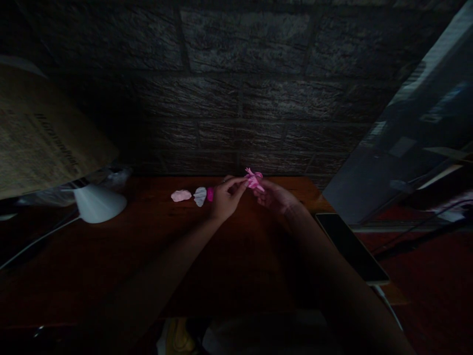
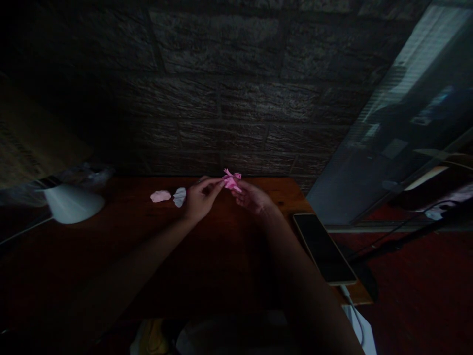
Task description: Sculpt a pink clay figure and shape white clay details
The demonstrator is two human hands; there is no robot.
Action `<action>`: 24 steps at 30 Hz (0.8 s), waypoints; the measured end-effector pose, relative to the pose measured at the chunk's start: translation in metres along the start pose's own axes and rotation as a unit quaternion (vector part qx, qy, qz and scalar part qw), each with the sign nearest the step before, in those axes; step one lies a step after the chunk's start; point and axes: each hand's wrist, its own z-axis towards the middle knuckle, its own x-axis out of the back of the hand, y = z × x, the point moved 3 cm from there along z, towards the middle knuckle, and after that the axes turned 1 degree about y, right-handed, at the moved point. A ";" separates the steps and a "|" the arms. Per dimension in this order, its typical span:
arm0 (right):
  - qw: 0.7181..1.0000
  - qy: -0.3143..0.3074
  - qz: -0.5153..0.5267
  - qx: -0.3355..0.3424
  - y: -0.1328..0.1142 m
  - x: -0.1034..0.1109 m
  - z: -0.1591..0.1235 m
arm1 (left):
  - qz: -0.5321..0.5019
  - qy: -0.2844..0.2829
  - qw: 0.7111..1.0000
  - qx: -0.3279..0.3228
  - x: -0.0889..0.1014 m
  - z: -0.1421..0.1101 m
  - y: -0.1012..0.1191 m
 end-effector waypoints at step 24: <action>1.000 -0.029 0.005 -0.005 -0.004 -0.002 -0.004 | 0.043 -0.006 0.999 -0.021 0.002 -0.002 0.007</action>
